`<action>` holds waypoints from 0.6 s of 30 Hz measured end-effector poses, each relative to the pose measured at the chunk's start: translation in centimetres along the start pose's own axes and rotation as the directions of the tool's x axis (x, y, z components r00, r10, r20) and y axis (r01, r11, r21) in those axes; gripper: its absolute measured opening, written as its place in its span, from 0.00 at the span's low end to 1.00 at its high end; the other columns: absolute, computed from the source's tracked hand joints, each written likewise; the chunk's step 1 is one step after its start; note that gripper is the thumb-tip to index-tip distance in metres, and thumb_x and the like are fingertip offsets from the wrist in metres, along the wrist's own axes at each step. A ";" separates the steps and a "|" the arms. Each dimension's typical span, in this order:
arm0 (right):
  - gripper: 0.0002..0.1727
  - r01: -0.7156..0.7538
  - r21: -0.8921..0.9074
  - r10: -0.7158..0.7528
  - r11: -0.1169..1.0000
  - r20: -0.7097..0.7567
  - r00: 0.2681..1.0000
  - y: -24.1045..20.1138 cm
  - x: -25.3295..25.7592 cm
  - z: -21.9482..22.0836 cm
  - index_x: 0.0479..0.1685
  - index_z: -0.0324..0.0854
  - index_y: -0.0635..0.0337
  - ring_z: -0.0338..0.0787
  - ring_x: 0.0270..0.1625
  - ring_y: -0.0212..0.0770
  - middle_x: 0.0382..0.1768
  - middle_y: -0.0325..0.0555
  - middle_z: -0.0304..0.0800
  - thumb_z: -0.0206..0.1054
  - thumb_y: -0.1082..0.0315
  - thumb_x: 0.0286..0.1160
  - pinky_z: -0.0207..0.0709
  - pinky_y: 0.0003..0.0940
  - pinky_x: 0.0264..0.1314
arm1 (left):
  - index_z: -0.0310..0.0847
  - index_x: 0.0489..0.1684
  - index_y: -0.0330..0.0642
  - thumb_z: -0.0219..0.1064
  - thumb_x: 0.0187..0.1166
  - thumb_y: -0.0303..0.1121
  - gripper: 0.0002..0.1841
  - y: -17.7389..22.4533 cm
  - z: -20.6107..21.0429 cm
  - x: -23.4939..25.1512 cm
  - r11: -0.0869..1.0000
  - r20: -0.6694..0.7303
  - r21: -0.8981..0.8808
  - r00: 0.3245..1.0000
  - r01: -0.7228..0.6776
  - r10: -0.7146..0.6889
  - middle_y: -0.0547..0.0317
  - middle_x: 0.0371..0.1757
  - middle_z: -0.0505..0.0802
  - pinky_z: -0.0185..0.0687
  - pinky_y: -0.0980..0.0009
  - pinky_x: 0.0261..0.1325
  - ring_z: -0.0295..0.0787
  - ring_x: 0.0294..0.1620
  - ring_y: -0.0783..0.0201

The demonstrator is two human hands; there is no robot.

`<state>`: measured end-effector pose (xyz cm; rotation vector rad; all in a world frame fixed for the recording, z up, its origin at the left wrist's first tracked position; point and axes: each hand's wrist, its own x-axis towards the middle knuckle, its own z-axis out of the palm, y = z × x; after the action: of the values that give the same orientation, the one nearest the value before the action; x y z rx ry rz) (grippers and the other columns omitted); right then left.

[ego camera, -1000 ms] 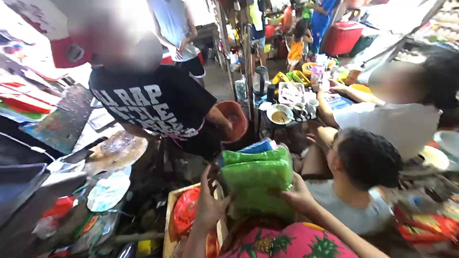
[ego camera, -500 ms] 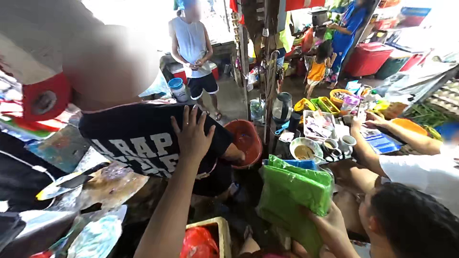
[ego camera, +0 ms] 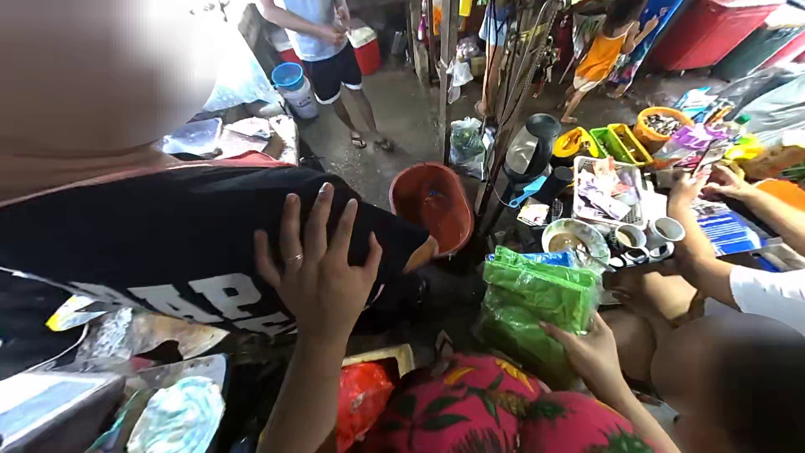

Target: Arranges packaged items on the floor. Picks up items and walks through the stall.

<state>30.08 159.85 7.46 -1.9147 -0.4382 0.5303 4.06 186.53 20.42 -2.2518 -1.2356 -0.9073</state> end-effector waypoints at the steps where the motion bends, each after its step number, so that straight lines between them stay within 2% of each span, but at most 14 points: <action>1: 0.45 -0.012 -0.003 0.012 1.000 0.004 1.000 -0.3 0.8 0.8 0.69 0.77 0.64 0.93 0.54 0.32 0.53 0.47 0.93 0.87 0.66 0.37 0.89 0.36 0.61 | 0.82 0.75 0.64 0.65 0.77 0.55 0.26 -0.4 0.1 0.1 1.000 -0.012 0.007 1.000 -0.004 0.004 0.66 0.86 0.76 0.38 0.35 0.88 0.58 0.92 0.50; 6: 0.45 -0.052 -0.027 0.052 0.998 0.022 0.998 -2.0 3.8 4.6 0.71 0.76 0.65 0.93 0.55 0.34 0.54 0.49 0.92 0.88 0.70 0.40 0.88 0.37 0.62 | 0.85 0.73 0.65 0.64 0.78 0.54 0.24 -2.4 1.0 0.7 0.998 -0.022 0.059 1.000 -0.007 0.008 0.66 0.84 0.79 0.38 0.36 0.87 0.60 0.91 0.50; 9: 0.47 -0.068 -0.084 0.074 0.994 0.064 0.995 -2.2 5.2 6.5 0.73 0.75 0.63 0.93 0.57 0.37 0.56 0.50 0.92 0.88 0.68 0.41 0.88 0.42 0.64 | 0.87 0.70 0.64 0.67 0.75 0.54 0.24 -3.9 1.4 0.4 0.998 -0.069 0.068 0.998 -0.005 0.010 0.63 0.80 0.83 0.38 0.35 0.87 0.61 0.90 0.48; 12: 0.46 -0.039 -0.154 0.059 0.987 0.128 0.990 -1.9 6.8 8.3 0.71 0.77 0.62 0.94 0.55 0.37 0.54 0.48 0.93 0.88 0.63 0.39 0.88 0.44 0.63 | 0.89 0.65 0.60 0.67 0.76 0.53 0.21 -5.9 1.9 -0.3 1.000 -0.116 0.015 0.993 0.026 -0.024 0.60 0.77 0.85 0.37 0.34 0.87 0.58 0.91 0.45; 16: 0.46 -0.044 -0.191 0.087 0.981 0.222 0.971 -2.5 8.6 10.9 0.71 0.77 0.60 0.94 0.54 0.36 0.52 0.46 0.94 0.88 0.62 0.39 0.89 0.42 0.62 | 0.87 0.64 0.54 0.67 0.76 0.51 0.22 -8.8 3.6 -1.1 0.995 -0.161 -0.019 0.982 0.100 -0.102 0.52 0.79 0.82 0.37 0.32 0.87 0.57 0.91 0.42; 18: 0.47 -0.010 -0.223 0.070 0.975 0.265 0.962 -2.7 9.8 12.3 0.72 0.76 0.61 0.94 0.54 0.36 0.52 0.46 0.94 0.88 0.59 0.39 0.88 0.44 0.62 | 0.86 0.65 0.49 0.71 0.73 0.53 0.26 -10.3 4.8 -1.0 0.989 -0.186 -0.012 0.972 0.145 -0.144 0.46 0.82 0.78 0.38 0.33 0.89 0.54 0.91 0.38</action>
<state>31.32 175.36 4.06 -2.0729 -0.6593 0.8053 -3.51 194.32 16.79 -2.0420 -1.3254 -1.1420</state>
